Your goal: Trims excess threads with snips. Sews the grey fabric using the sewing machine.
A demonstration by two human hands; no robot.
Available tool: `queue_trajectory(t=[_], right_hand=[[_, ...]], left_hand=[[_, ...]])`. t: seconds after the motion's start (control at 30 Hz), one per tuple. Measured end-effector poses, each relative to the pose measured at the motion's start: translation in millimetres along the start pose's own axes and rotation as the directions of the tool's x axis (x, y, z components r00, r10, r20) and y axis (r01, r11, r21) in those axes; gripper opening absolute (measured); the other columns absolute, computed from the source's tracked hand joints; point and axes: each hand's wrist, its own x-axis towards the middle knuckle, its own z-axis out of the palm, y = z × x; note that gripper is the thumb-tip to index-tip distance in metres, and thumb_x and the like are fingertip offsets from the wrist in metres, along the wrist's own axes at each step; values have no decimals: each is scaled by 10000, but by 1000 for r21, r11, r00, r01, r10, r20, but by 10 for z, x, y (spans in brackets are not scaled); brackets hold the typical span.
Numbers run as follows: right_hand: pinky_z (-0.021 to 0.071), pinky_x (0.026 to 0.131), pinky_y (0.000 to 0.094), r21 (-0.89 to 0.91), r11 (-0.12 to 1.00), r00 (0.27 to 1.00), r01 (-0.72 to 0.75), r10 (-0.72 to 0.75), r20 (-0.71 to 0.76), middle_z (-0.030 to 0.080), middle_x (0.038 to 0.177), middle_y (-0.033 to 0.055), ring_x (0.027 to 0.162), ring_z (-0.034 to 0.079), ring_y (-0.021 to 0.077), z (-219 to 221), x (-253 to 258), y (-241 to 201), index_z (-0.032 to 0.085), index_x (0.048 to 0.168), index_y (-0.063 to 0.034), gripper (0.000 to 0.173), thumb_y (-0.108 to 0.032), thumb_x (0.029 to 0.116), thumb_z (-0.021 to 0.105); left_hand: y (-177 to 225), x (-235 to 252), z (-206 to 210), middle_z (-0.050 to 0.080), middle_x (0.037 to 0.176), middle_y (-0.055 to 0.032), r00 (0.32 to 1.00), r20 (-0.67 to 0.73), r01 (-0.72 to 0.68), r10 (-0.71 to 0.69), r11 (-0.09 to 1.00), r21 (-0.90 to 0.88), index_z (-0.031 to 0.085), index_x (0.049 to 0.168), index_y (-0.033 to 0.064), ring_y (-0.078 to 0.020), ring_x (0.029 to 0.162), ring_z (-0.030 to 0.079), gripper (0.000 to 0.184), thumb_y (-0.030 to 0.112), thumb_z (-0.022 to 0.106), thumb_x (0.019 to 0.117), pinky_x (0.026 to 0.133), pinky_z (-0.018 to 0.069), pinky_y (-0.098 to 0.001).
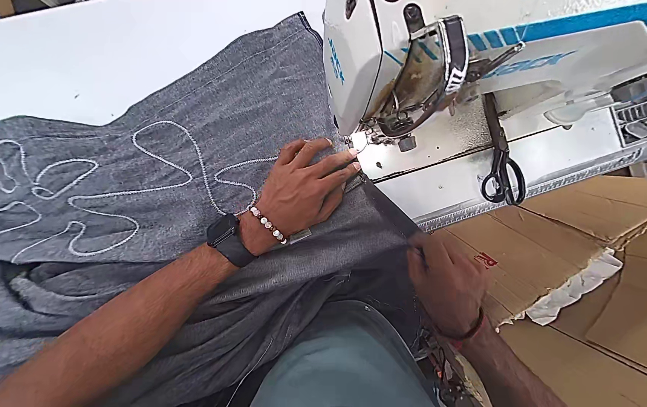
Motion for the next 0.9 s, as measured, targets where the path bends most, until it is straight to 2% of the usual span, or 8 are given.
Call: queue_trajectory(t=[0.07, 0.1, 0.23, 0.37, 0.5, 0.6, 0.8, 0.9], right_hand=[[506, 479, 492, -18, 998, 916, -58, 60, 396, 691, 772, 101, 624, 685, 303, -147, 159, -58, 717, 963, -97, 159, -192, 925, 595], [525, 522, 521, 14, 997, 881, -71, 57, 470, 705, 797, 97, 670, 699, 309, -193, 240, -84, 742, 949, -109, 190, -249, 930, 615], [541, 577, 415, 215, 962, 982, -169, 147, 117, 711, 857, 12, 717, 675, 183, -95, 644, -235, 783, 1027, -161, 247, -324, 1001, 601], [497, 747, 427, 369, 872, 947, -321, 293, 130, 729, 911, -31, 874, 642, 188, 303, 994, -331, 798, 1028, -217, 225, -403, 976, 685], [484, 697, 452, 266, 926, 963, -269, 267, 45, 699, 820, -12, 846, 644, 226, 416, 1054, -429, 755, 897, -195, 157, -345, 915, 711], [501, 598, 403, 147, 979, 987, -144, 153, -52, 691, 840, 21, 773, 666, 218, 463, 1019, -460, 725, 940, -142, 173, -300, 934, 657], [459, 502, 397, 222, 944, 969, -244, 228, 99, 659, 734, -25, 611, 618, 161, 385, 1013, -409, 718, 944, -169, 129, -292, 926, 684], [485, 496, 369, 157, 987, 994, -43, 58, -91, 631, 746, 46, 629, 633, 206, 492, 955, -427, 702, 939, -75, 142, -187, 968, 621]], left_hand=[[34, -18, 4, 567, 1511, 43, 1000, -10, 17, -16, 1000, 3, 674, 1377, 273, -292, 1428, 449, 415, 306, 468, 1019, 1138, 323, -534], [32, -20, 13, 563, 1514, 39, 1000, -16, 13, -13, 1000, -2, 672, 1379, 273, -291, 1432, 444, 412, 303, 471, 1021, 1142, 322, -528], [17, -36, 38, 559, 1517, 13, 999, -34, -9, 8, 1000, -23, 669, 1385, 261, -314, 1440, 429, 411, 297, 465, 1029, 1162, 306, -535], [-2, -30, 47, 573, 1503, 21, 999, -50, -21, 20, 1000, -19, 681, 1371, 278, -299, 1425, 447, 399, 307, 473, 1032, 1156, 312, -519], [9, -35, 47, 576, 1499, 33, 999, -47, -6, 5, 1000, -12, 679, 1373, 277, -290, 1417, 452, 401, 315, 475, 1029, 1149, 314, -513], [16, -20, 47, 588, 1486, 44, 998, -54, 14, -14, 1000, -7, 666, 1389, 258, -278, 1409, 464, 416, 314, 468, 1027, 1148, 317, -502], [10, -29, 45, 581, 1489, 16, 999, -36, -11, 10, 1000, -22, 680, 1368, 285, -298, 1414, 453, 403, 301, 473, 1022, 1144, 318, -520], [12, -10, 43, 593, 1476, 14, 999, -49, -10, 9, 1000, -25, 672, 1377, 266, -290, 1407, 465, 407, 288, 472, 1023, 1145, 327, -504]])
